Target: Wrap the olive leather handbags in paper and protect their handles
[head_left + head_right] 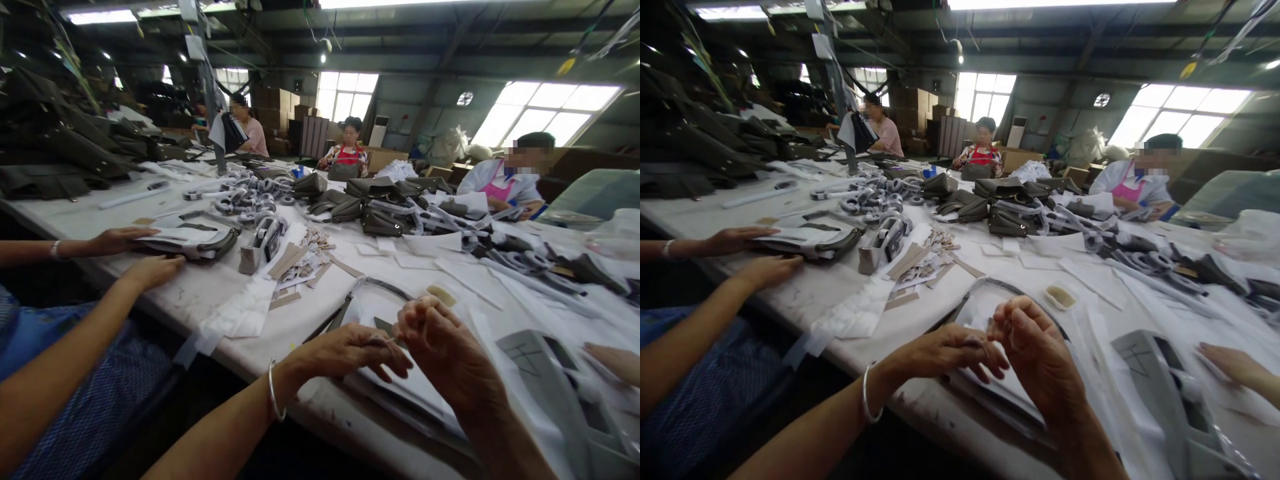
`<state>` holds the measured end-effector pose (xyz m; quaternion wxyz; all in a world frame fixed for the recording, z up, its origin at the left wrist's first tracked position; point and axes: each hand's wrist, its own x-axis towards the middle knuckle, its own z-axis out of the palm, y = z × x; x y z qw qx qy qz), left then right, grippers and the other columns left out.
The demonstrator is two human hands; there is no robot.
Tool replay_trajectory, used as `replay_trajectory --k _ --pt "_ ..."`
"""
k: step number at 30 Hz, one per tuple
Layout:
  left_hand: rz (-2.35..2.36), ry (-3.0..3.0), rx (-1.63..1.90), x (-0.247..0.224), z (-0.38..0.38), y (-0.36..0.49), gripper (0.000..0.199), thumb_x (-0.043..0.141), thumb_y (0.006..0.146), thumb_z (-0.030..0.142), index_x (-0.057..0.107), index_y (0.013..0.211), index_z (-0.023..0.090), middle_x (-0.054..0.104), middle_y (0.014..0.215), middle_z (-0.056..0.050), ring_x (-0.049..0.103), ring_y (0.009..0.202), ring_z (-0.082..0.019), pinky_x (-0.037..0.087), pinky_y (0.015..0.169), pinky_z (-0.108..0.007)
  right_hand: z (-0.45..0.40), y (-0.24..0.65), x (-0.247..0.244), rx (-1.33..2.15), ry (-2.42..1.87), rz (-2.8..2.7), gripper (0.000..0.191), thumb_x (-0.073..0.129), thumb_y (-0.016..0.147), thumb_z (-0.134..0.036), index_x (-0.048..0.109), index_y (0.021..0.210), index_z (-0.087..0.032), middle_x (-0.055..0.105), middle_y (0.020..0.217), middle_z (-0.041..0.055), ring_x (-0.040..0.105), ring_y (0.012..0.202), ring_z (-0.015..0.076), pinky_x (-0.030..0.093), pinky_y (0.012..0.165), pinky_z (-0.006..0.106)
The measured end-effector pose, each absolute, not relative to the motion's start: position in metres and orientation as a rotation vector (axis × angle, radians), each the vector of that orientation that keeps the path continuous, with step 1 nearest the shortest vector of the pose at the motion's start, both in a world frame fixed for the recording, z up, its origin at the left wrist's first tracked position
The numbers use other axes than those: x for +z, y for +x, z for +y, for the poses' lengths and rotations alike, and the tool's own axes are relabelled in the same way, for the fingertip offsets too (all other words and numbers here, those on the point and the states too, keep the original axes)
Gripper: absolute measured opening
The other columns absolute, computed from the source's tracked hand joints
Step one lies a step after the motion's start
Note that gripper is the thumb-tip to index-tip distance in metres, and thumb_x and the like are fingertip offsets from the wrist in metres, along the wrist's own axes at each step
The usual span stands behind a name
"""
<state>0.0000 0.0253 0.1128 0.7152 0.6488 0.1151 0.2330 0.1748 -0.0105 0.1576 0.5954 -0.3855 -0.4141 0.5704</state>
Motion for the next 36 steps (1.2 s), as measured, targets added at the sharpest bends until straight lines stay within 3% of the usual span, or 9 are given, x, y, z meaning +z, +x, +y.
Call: replay_trajectory --k 4,6,10,14,19,25,32,36 --pt "0.187 1.292 0.434 0.098 0.043 -0.003 0.055 0.065 0.086 0.051 0.055 0.133 0.023 0.068 0.110 -0.011 0.069 0.096 -0.025 0.053 0.087 -0.039 -0.001 0.187 0.152 1.309 -0.967 -0.940 0.035 0.083 0.069 -0.041 0.067 0.095 -0.024 0.055 0.065 -0.0036 0.037 0.042 0.0046 0.032 0.040 0.021" --pt "0.334 1.333 0.618 0.087 0.062 -0.008 0.051 0.062 0.088 0.048 0.055 0.132 0.022 0.070 0.104 -0.010 0.068 0.094 -0.023 0.052 0.086 -0.036 0.009 0.194 0.147 1.291 -1.118 -1.014 0.040 0.082 0.070 -0.045 0.068 0.099 -0.021 0.057 0.064 -0.0030 0.036 0.038 0.0037 0.028 0.037 0.020" --pt "0.952 1.588 1.006 0.060 0.109 -0.014 0.020 0.055 0.089 0.033 0.068 0.094 0.019 0.069 0.083 -0.005 0.064 0.078 -0.019 0.048 0.077 -0.027 0.041 0.206 0.138 1.161 -1.548 -1.392 0.043 0.075 0.072 -0.053 0.068 0.097 -0.018 0.066 0.065 0.0010 0.042 0.036 0.0068 0.030 0.035 0.022" --pt "1.129 1.677 0.988 0.034 0.134 -0.010 0.009 0.061 0.077 0.022 0.067 0.070 0.021 0.065 0.068 -0.003 0.059 0.070 -0.020 0.046 0.077 -0.028 0.084 0.209 0.131 1.001 -1.872 -1.700 0.024 0.066 0.077 -0.040 0.066 0.091 -0.020 0.070 0.063 0.0007 0.048 0.033 0.0095 0.034 0.031 0.022" --pt "1.130 1.754 0.962 0.017 0.137 -0.005 0.011 0.060 0.078 0.022 0.070 0.078 0.025 0.070 0.078 -0.004 0.062 0.078 -0.023 0.046 0.086 -0.032 0.131 0.199 0.106 1.277 -2.029 -1.863 0.004 0.064 0.073 -0.024 0.062 0.073 -0.021 0.066 0.051 -0.0007 0.050 0.029 0.0098 0.036 0.030 0.019" --pt "1.098 1.837 0.912 0.008 0.140 -0.006 0.013 0.060 0.077 0.020 0.070 0.069 0.024 0.067 0.074 -0.005 0.062 0.074 -0.023 0.047 0.083 -0.032 0.158 0.184 0.067 1.436 -2.002 -1.927 0.010 0.053 0.065 -0.014 0.058 0.058 -0.019 0.057 0.042 -0.0033 0.048 0.028 0.0102 0.034 0.029 0.019" --pt "1.025 1.852 0.916 0.006 0.142 -0.001 0.017 0.055 0.081 0.019 0.072 0.082 0.023 0.069 0.084 -0.005 0.063 0.081 -0.024 0.047 0.081 -0.033 0.160 0.191 0.072 1.562 -1.851 -1.891 0.008 0.052 0.067 -0.021 0.058 0.071 -0.019 0.051 0.045 -0.0073 0.048 0.036 0.0088 0.038 0.037 0.018" --pt "0.941 1.788 1.011 0.007 0.139 0.004 0.018 0.053 0.081 0.016 0.068 0.091 0.021 0.068 0.091 -0.005 0.062 0.085 -0.020 0.048 0.079 -0.029 0.153 0.194 0.083 1.731 -1.700 -1.824 0.019 0.058 0.071 -0.026 0.064 0.086 -0.017 0.055 0.053 -0.0065 0.048 0.043 0.0075 0.040 0.044 0.019"
